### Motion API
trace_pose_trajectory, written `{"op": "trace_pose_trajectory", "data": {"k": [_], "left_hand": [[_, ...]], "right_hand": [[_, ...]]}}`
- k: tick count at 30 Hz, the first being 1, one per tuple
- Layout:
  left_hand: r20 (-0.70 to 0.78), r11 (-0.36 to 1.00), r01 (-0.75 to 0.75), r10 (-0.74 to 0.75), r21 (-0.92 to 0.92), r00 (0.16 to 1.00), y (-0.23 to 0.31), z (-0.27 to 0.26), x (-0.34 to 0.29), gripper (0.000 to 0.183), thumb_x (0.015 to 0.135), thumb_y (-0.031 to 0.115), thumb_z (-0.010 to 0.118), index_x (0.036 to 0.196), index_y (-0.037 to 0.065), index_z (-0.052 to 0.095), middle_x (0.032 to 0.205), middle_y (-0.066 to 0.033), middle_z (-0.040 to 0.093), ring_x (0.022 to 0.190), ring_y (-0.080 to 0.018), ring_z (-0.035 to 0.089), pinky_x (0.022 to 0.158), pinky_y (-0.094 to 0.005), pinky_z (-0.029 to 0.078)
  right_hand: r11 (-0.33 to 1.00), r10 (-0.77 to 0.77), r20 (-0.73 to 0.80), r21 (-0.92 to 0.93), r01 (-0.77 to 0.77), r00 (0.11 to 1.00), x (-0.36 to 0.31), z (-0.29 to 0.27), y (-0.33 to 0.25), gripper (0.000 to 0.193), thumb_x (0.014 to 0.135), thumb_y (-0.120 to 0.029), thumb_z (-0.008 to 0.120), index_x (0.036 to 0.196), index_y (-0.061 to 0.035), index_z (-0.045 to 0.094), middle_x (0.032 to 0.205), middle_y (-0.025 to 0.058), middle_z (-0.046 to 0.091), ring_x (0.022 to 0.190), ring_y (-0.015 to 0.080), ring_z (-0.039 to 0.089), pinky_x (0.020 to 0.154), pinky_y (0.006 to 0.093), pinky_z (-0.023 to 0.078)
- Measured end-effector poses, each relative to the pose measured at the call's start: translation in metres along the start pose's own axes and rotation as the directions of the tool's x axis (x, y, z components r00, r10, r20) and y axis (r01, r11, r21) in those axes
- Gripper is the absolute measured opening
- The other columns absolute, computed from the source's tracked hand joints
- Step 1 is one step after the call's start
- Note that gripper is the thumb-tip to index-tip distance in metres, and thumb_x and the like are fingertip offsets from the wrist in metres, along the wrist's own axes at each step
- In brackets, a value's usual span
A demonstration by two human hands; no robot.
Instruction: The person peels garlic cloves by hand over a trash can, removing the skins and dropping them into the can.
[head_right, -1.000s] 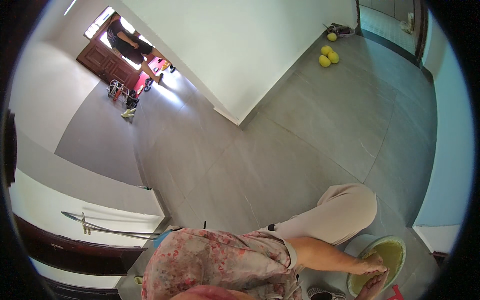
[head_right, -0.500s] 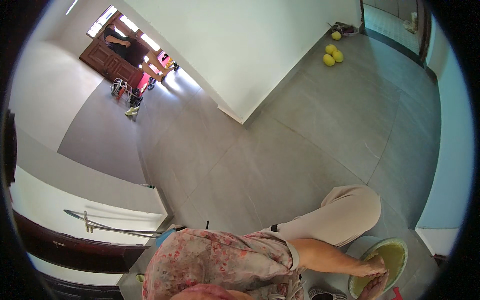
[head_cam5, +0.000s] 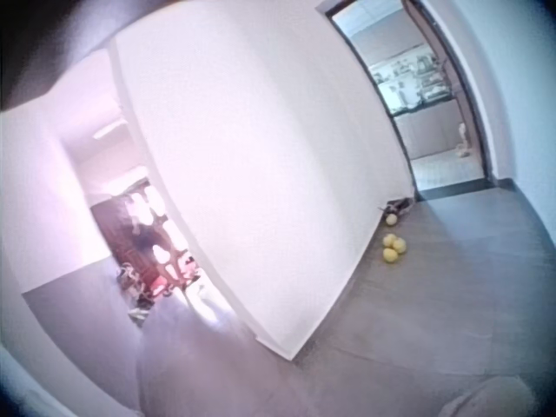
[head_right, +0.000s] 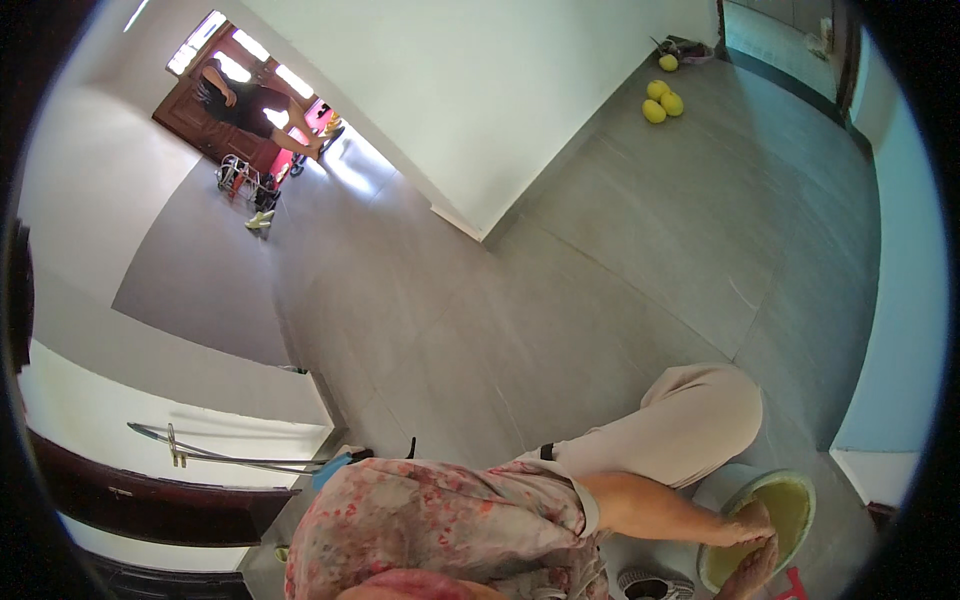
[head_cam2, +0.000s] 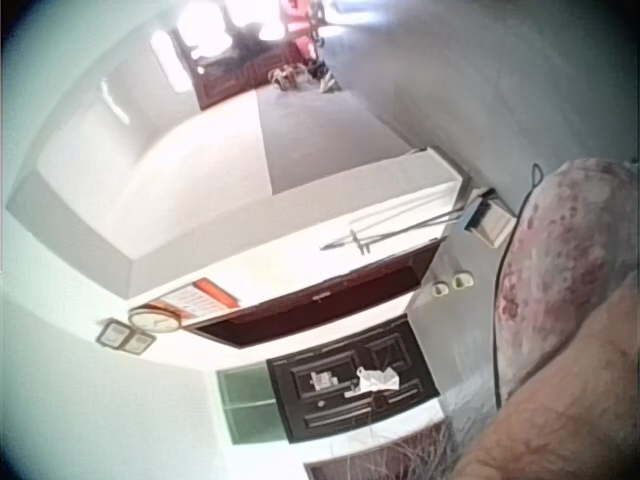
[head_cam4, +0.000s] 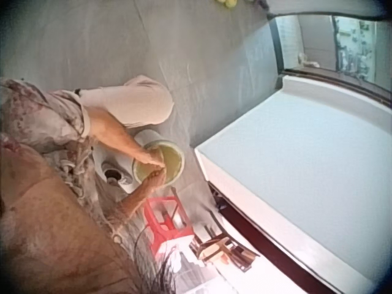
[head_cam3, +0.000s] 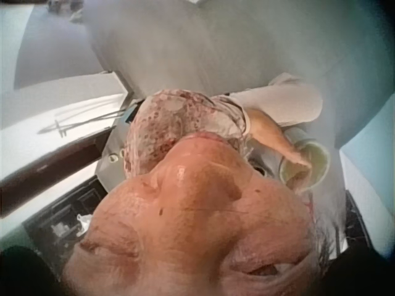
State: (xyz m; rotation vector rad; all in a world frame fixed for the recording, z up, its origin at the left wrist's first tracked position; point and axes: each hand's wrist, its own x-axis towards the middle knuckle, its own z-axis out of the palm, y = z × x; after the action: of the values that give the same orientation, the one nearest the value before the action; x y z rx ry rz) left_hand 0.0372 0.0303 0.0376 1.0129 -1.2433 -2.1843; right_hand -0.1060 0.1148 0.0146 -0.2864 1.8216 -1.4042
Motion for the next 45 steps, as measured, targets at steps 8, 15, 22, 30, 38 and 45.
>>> {"op": "trace_pose_trajectory", "data": {"k": [8, 15, 22, 30, 38, 45], "left_hand": [[-0.122, 0.995, 0.069, -0.078, -0.077, 0.989, 0.016, -0.021, 0.002, 0.01, 0.074, 0.007, 0.059, 0.065, 0.002, 0.059, 0.058, -0.0086, 0.058, 0.048, -0.0175, 0.054, 0.042, -0.0304, 0.041], [-0.268, 0.997, -0.05, 0.064, 0.058, 0.961, 0.018, -0.059, 0.017, 0.01, 0.074, 0.007, 0.059, 0.065, 0.002, 0.06, 0.059, -0.0086, 0.059, 0.049, -0.0174, 0.055, 0.043, -0.0303, 0.042], [-0.404, 0.963, -0.135, 0.222, 0.233, 0.888, 0.036, -0.102, 0.024, 0.01, 0.074, 0.007, 0.06, 0.065, 0.002, 0.06, 0.06, -0.0086, 0.06, 0.051, -0.0174, 0.056, 0.044, -0.0302, 0.042], [-0.461, 0.902, -0.211, 0.38, 0.377, 0.802, 0.025, -0.127, 0.039, 0.01, 0.074, 0.007, 0.06, 0.065, 0.002, 0.06, 0.062, -0.0086, 0.06, 0.052, -0.0173, 0.056, 0.046, -0.0301, 0.043], [-0.466, 0.796, -0.26, 0.547, 0.546, 0.695, 0.028, -0.15, 0.059, 0.01, 0.073, 0.007, 0.061, 0.065, 0.003, 0.061, 0.063, -0.0086, 0.061, 0.054, -0.0173, 0.057, 0.047, -0.03, 0.044], [-0.455, 0.686, -0.275, 0.678, 0.673, 0.578, 0.042, -0.164, 0.06, 0.01, 0.073, 0.007, 0.061, 0.065, 0.003, 0.061, 0.064, -0.0086, 0.062, 0.056, -0.0172, 0.058, 0.049, -0.0299, 0.044]], "right_hand": [[0.847, -0.301, -0.063, -0.477, 0.236, 0.952, 0.008, -0.006, 0.016, 0.027, 0.089, -0.029, 0.064, 0.092, -0.0024, 0.068, 0.066, 0.0038, 0.058, 0.056, 0.0138, 0.052, 0.049, 0.0257, 0.041], [0.475, -0.657, 0.001, -0.776, 0.415, 0.754, 0.008, 0.005, 0.021, 0.027, 0.087, -0.026, 0.067, 0.098, -0.0023, 0.071, 0.09, 0.0152, 0.07, 0.081, 0.0251, 0.067, 0.075, 0.0339, 0.053], [0.34, -0.85, 0.162, -0.559, 0.756, 0.502, 0.034, -0.002, 0.044, 0.026, 0.088, -0.024, 0.065, 0.101, -0.003, 0.07, 0.091, 0.0149, 0.069, 0.079, 0.0259, 0.066, 0.071, 0.0344, 0.053], [0.581, -0.544, -0.087, -0.757, 0.299, 0.835, -0.015, 0.022, 0.006, 0.029, 0.088, -0.026, 0.062, 0.101, -0.0013, 0.069, 0.091, 0.0156, 0.068, 0.076, 0.0253, 0.065, 0.068, 0.035, 0.053], [0.444, -0.708, 0.016, -0.767, 0.464, 0.706, -0.004, 0.011, 0.014, 0.031, 0.087, -0.028, 0.064, 0.1, -0.0002, 0.068, 0.089, 0.0151, 0.068, 0.078, 0.0259, 0.065, 0.07, 0.0357, 0.052], [0.449, -0.799, 0.09, -0.57, 0.688, 0.595, 0.01, -0.001, 0.026, 0.03, 0.086, -0.029, 0.065, 0.097, -0.0014, 0.069, 0.086, 0.0136, 0.068, 0.077, 0.0258, 0.065, 0.07, 0.0361, 0.052]]}}
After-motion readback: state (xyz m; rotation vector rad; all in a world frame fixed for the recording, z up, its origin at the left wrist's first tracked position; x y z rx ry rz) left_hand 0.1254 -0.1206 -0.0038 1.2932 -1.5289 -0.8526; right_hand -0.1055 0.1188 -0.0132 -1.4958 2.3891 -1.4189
